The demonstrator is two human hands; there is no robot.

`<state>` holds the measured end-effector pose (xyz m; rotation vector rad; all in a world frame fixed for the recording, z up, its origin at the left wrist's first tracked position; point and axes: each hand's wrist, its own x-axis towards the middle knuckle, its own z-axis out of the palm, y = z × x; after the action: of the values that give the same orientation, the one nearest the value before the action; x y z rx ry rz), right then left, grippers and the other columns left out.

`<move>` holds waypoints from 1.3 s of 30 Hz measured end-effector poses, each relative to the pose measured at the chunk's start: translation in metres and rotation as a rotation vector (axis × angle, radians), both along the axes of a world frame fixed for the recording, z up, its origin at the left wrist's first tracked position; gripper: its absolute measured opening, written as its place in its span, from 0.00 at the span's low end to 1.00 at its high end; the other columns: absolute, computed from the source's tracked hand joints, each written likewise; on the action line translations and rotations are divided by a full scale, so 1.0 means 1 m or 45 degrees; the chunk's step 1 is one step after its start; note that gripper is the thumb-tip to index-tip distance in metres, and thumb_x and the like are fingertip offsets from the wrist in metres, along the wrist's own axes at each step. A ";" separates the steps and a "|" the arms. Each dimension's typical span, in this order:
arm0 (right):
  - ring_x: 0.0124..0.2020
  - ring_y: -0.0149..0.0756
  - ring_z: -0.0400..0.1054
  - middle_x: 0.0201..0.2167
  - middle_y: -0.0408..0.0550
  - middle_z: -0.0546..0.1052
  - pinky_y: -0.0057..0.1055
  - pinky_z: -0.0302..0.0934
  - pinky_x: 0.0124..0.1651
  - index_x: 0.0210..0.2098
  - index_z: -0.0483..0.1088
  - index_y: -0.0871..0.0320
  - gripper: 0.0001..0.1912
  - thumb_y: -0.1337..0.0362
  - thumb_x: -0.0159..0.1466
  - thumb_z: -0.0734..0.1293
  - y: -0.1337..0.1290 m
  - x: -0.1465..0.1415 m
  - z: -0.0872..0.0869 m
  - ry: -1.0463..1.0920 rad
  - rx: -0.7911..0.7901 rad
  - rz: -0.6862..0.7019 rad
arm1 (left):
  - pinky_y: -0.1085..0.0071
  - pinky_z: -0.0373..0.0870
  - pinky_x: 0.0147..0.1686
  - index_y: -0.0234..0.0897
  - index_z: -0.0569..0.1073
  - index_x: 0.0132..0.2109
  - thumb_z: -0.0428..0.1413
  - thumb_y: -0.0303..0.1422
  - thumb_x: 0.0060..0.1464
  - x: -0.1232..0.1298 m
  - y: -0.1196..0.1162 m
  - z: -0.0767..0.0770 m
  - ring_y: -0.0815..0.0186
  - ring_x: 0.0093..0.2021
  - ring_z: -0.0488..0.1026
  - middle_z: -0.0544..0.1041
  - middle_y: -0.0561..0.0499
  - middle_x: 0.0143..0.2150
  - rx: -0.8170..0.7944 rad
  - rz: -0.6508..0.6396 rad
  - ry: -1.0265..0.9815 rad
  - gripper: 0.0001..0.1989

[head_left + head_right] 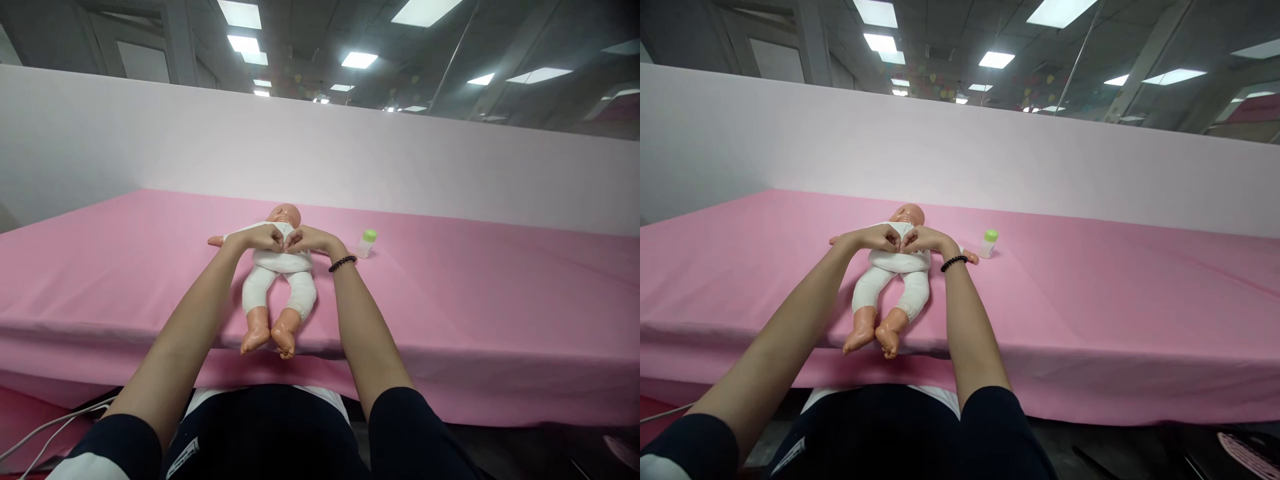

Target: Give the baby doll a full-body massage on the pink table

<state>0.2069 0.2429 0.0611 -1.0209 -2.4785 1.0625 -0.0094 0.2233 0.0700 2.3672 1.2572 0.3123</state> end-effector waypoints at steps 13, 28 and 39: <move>0.35 0.34 0.65 0.34 0.44 0.78 0.28 0.57 0.36 0.35 0.82 0.58 0.14 0.58 0.51 0.74 -0.006 0.000 0.001 0.033 -0.098 0.067 | 0.69 0.60 0.36 0.39 0.77 0.29 0.60 0.39 0.42 0.003 -0.006 0.005 0.63 0.36 0.67 0.71 0.53 0.29 -0.127 -0.110 -0.037 0.09; 0.34 0.32 0.64 0.31 0.42 0.78 0.28 0.57 0.37 0.32 0.80 0.57 0.12 0.60 0.48 0.73 -0.011 -0.007 0.005 -0.072 -0.101 0.052 | 0.69 0.56 0.34 0.40 0.79 0.30 0.60 0.36 0.40 0.007 -0.013 0.013 0.66 0.33 0.63 0.70 0.56 0.29 -0.212 -0.103 0.084 0.08; 0.29 0.31 0.58 0.27 0.41 0.71 0.28 0.53 0.33 0.33 0.78 0.58 0.11 0.61 0.51 0.68 -0.016 -0.008 0.007 0.002 -0.007 -0.002 | 0.68 0.56 0.31 0.40 0.76 0.28 0.61 0.37 0.43 0.002 -0.013 0.009 0.65 0.32 0.63 0.67 0.54 0.27 -0.098 -0.047 -0.009 0.06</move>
<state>0.1993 0.2266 0.0676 -1.0236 -2.4744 1.0696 -0.0071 0.2107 0.0791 2.3193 1.1996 0.2560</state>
